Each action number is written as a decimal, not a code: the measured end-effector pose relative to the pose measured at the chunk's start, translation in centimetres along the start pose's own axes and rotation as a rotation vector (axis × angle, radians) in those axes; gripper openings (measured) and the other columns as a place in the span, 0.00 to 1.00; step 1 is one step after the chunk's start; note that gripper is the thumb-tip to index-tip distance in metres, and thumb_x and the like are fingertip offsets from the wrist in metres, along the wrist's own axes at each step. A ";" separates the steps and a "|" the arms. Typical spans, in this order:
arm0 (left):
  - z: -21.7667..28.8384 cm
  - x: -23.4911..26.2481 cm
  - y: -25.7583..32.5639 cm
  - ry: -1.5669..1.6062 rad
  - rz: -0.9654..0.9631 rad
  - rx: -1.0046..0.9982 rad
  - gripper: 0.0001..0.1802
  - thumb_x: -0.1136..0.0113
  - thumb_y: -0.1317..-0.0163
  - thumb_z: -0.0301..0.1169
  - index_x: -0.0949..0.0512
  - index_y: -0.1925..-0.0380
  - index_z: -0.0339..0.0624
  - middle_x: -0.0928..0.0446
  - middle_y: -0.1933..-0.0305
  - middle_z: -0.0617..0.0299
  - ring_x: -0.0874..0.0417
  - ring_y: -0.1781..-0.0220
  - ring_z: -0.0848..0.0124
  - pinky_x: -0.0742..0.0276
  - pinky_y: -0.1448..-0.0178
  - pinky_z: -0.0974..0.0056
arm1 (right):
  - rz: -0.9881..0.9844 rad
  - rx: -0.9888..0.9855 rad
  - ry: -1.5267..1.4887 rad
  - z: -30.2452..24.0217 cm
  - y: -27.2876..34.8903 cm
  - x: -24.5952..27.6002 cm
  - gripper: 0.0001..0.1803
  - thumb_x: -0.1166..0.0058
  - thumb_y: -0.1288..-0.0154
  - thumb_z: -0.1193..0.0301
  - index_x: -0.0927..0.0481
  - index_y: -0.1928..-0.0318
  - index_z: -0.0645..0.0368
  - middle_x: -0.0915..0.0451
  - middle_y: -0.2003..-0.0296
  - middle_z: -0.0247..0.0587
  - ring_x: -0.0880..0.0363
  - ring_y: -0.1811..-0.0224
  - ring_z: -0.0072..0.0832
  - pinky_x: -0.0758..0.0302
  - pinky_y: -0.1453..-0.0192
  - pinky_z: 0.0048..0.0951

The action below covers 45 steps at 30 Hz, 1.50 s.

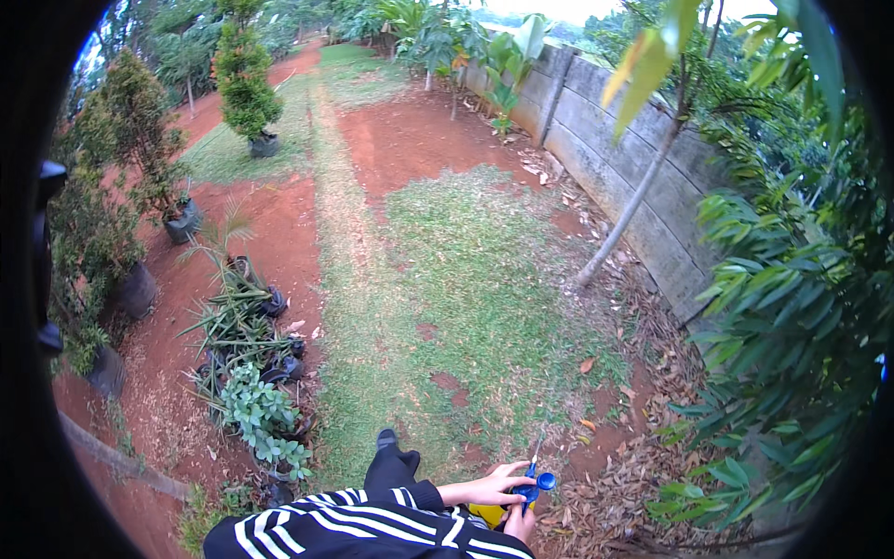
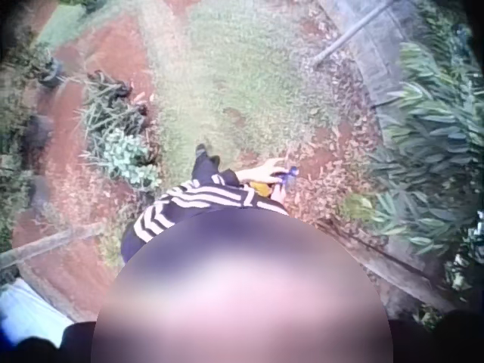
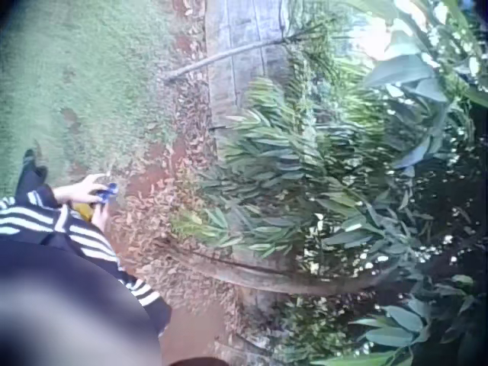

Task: The person fills a yellow garden sprayer with water from a tap, then walks through a garden and sprays various plants and the ground with the sprayer.

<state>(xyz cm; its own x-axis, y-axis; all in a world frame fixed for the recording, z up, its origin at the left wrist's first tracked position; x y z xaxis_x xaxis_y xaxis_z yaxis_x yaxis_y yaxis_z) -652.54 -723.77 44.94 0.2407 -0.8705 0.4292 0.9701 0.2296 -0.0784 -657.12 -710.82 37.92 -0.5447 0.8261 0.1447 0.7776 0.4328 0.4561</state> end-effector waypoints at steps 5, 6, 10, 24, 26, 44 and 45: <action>-3.4 5.6 -1.6 0.222 -0.249 -0.040 0.29 0.54 0.33 0.47 0.38 0.37 0.46 0.41 0.33 0.45 0.40 0.32 0.51 0.46 0.30 0.55 | 0.103 0.037 -0.031 -2.7 -3.7 -7.0 0.19 0.59 0.30 0.60 0.25 0.71 0.61 0.30 0.81 0.30 0.33 0.83 0.19 0.39 0.80 0.22; -4.1 7.7 -1.6 0.186 -0.243 -0.046 0.29 0.54 0.33 0.47 0.39 0.37 0.46 0.41 0.33 0.45 0.40 0.32 0.50 0.46 0.30 0.55 | 0.063 0.030 -0.119 -3.1 -4.2 -9.1 0.19 0.60 0.30 0.60 0.26 0.71 0.61 0.30 0.81 0.29 0.33 0.83 0.19 0.39 0.80 0.23; -6.0 14.2 -1.1 0.069 -0.320 -0.095 0.30 0.57 0.32 0.50 0.39 0.35 0.49 0.43 0.32 0.44 0.41 0.31 0.50 0.46 0.30 0.53 | 0.078 0.024 -0.272 -3.9 -4.8 -15.8 0.19 0.61 0.29 0.60 0.25 0.71 0.60 0.30 0.80 0.29 0.33 0.79 0.18 0.39 0.77 0.22; -8.2 29.6 -2.8 0.159 -0.226 -0.274 0.24 0.47 0.38 0.42 0.29 0.43 0.48 0.30 0.43 0.51 0.34 0.38 0.56 0.44 0.33 0.55 | 0.171 0.052 -0.464 -11.7 -5.7 -30.5 0.20 0.68 0.27 0.59 0.28 0.69 0.59 0.31 0.83 0.32 0.32 0.82 0.22 0.34 0.77 0.26; -8.3 31.0 -3.2 0.283 -0.262 -0.189 0.23 0.46 0.39 0.40 0.27 0.45 0.47 0.29 0.44 0.53 0.33 0.38 0.57 0.43 0.33 0.55 | 0.172 0.023 -0.407 -13.1 -5.3 -31.4 0.20 0.64 0.28 0.59 0.27 0.70 0.60 0.30 0.83 0.33 0.32 0.83 0.22 0.35 0.78 0.25; 0.5 48.9 -20.6 0.219 -0.199 -0.519 0.24 0.41 0.48 0.38 0.23 0.49 0.51 0.27 0.42 0.53 0.35 0.33 0.53 0.45 0.29 0.51 | 0.390 0.642 -0.416 -38.9 -12.6 -34.6 0.10 0.52 0.33 0.68 0.29 0.56 0.62 0.33 0.78 0.24 0.39 0.80 0.11 0.43 0.78 0.17; 0.2 49.3 -21.9 0.214 -0.212 -0.524 0.24 0.41 0.48 0.40 0.23 0.49 0.51 0.29 0.41 0.52 0.35 0.34 0.53 0.46 0.29 0.51 | 0.392 0.635 -0.406 -39.6 -13.7 -34.8 0.10 0.52 0.33 0.68 0.29 0.57 0.62 0.33 0.78 0.24 0.39 0.80 0.11 0.43 0.78 0.17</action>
<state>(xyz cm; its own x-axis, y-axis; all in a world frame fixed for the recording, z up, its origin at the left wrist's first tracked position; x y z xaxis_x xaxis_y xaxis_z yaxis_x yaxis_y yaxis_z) -661.90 -771.68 67.97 -0.0117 -0.9547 0.2974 0.8703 -0.1562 -0.4672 -661.30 -759.79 61.38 -0.1385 0.9715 -0.1921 0.9814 0.1087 -0.1583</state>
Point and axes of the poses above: each hand's wrist, its own y-axis away from the middle knuckle, its own x-axis out of the back of the hand, z = x × y, the point moved 9 cm from there along -y, towards the middle knuckle
